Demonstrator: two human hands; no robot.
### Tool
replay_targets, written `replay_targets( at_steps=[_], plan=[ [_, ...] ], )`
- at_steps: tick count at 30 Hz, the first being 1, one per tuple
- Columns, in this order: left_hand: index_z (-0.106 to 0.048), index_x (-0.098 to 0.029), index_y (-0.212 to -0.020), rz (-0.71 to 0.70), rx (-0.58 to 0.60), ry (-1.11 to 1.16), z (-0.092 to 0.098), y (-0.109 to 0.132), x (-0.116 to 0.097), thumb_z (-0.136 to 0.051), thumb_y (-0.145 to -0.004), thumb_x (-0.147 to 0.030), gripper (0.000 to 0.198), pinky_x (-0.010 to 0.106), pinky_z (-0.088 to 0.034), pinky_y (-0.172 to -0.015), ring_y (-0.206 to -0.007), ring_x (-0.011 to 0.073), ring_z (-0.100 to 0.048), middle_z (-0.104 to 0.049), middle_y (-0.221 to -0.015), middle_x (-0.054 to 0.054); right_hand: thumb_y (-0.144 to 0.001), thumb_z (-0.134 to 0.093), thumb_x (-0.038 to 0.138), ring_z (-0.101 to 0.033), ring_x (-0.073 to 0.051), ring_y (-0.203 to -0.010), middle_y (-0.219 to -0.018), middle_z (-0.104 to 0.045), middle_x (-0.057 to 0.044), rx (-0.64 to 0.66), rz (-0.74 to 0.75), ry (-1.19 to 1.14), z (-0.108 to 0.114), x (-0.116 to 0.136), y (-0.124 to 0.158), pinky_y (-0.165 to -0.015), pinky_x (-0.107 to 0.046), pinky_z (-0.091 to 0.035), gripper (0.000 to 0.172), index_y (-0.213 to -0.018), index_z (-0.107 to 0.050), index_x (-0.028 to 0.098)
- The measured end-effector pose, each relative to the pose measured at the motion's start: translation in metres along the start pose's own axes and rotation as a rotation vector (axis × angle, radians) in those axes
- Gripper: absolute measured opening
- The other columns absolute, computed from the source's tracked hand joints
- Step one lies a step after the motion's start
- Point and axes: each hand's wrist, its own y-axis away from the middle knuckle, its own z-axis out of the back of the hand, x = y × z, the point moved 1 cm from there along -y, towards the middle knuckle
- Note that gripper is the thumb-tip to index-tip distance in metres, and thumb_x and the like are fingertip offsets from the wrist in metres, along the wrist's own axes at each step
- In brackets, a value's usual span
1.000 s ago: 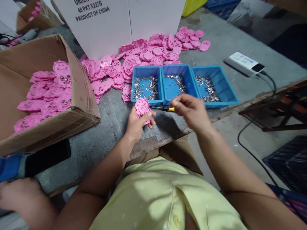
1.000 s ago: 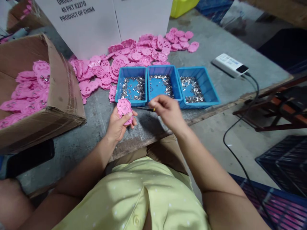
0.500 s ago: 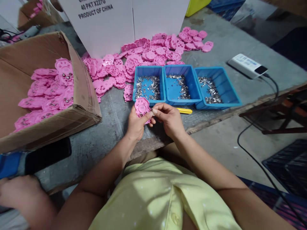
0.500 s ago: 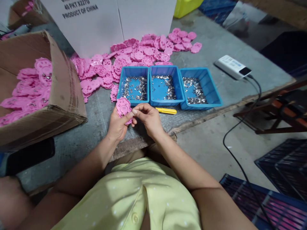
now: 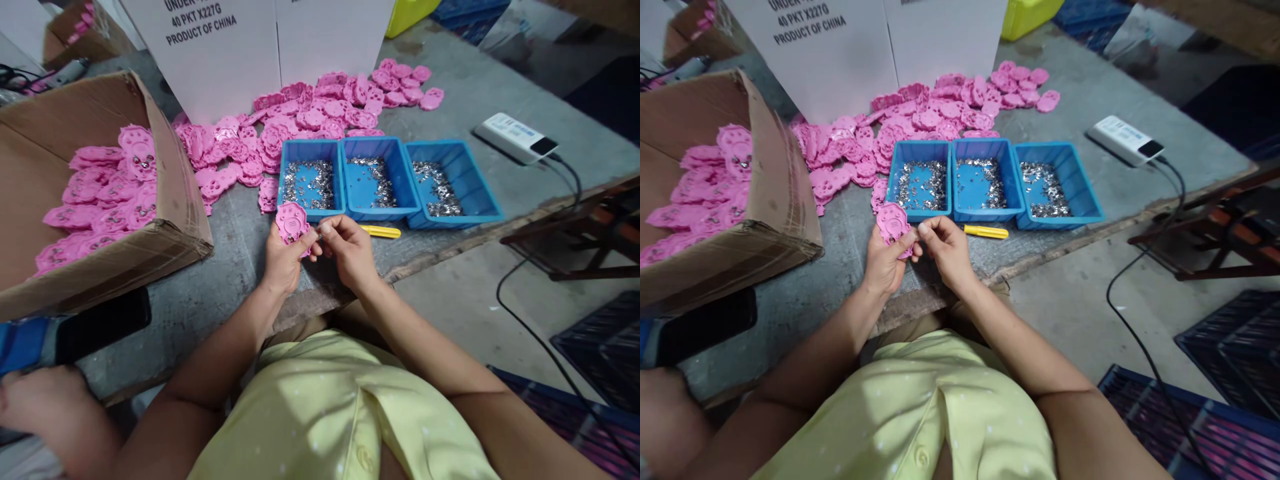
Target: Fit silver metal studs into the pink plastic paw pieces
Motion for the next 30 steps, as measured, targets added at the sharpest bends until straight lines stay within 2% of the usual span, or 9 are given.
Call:
replay_targets(
  at_steps=[5,8,12,15,19,22,25,30],
  plan=[
    [-0.052,-0.022,-0.095,-0.044,-0.051,0.011,0.001,0.0,0.001,-0.094,-0.058,-0.033,0.056,0.019,-0.043,-0.04,-0.046,0.0085,-0.059,-0.066,-0.068,-0.007,-0.068,-0.09,0.043,-0.061,-0.01,-0.052,-0.066,-0.061,0.005,0.024,0.017,0.002,0.0,0.003,0.0,-0.052,-0.026,-0.051,0.037,-0.075,-0.062,0.02],
    [-0.051,-0.021,-0.094,-0.034,-0.027,-0.002,0.001,0.0,0.001,-0.092,-0.061,-0.032,0.053,0.019,-0.044,-0.04,-0.046,0.009,-0.06,-0.065,-0.066,-0.008,-0.069,-0.089,0.043,-0.059,-0.009,-0.051,-0.07,-0.061,0.004,0.003,0.053,0.012,0.0,0.005,0.0,-0.051,-0.026,-0.051,0.036,-0.069,-0.062,0.019],
    [-0.051,-0.021,-0.096,-0.014,-0.018,-0.001,0.001,0.001,0.0,-0.091,-0.063,-0.034,0.053,0.019,-0.044,-0.042,-0.047,0.0091,-0.061,-0.065,-0.068,-0.007,-0.071,-0.087,0.043,-0.056,-0.01,-0.052,-0.069,-0.06,0.003,-0.031,0.051,0.062,0.001,0.004,0.0,-0.051,-0.028,-0.051,0.033,-0.07,-0.063,0.021],
    [-0.052,-0.021,-0.098,0.011,-0.005,-0.003,0.001,0.002,0.0,-0.089,-0.066,-0.042,0.053,0.02,-0.045,-0.044,-0.05,0.0099,-0.063,-0.068,-0.073,-0.005,-0.074,-0.085,0.043,-0.057,-0.013,-0.062,-0.075,-0.061,0.0,-0.112,0.097,0.197,0.005,0.002,0.0,-0.059,-0.031,-0.054,0.029,-0.07,-0.065,0.022],
    [-0.056,-0.021,-0.103,0.051,0.016,0.022,0.002,0.001,0.003,-0.079,-0.073,-0.064,0.057,0.024,-0.046,-0.046,-0.056,0.014,-0.066,-0.068,-0.075,-0.001,-0.078,-0.08,0.038,-0.062,-0.019,-0.085,-0.084,-0.062,-0.005,-0.175,0.221,0.37,0.01,0.005,-0.001,-0.077,-0.036,-0.057,0.022,-0.067,-0.067,0.024],
    [-0.061,-0.02,-0.102,0.079,0.037,0.028,0.002,0.001,0.006,-0.069,-0.073,-0.079,0.066,0.027,-0.049,-0.051,-0.069,0.0209,-0.071,-0.067,-0.073,0.003,-0.08,-0.077,0.036,-0.06,-0.018,-0.084,-0.097,-0.061,-0.007,-0.126,0.179,0.417,0.011,0.01,-0.002,-0.069,-0.033,-0.057,0.02,-0.068,-0.068,0.023],
    [-0.064,-0.02,-0.102,0.073,0.063,0.02,0.0,0.001,0.007,-0.063,-0.072,-0.085,0.071,0.031,-0.053,-0.057,-0.082,0.0258,-0.072,-0.068,-0.076,0.006,-0.078,-0.077,0.034,-0.058,-0.016,-0.081,-0.105,-0.057,-0.008,-0.04,0.092,0.466,0.012,0.013,-0.003,-0.058,-0.028,-0.054,0.021,-0.066,-0.067,0.02],
    [-0.065,-0.023,-0.105,0.015,0.075,0.021,-0.002,0.002,0.007,-0.064,-0.072,-0.084,0.07,0.032,-0.055,-0.057,-0.087,0.0266,-0.071,-0.07,-0.088,0.006,-0.078,-0.077,0.031,-0.058,-0.017,-0.086,-0.1,-0.056,-0.008,0.059,0.032,0.509,0.013,0.014,-0.005,-0.061,-0.028,-0.056,0.022,-0.063,-0.067,0.017]
  ],
)
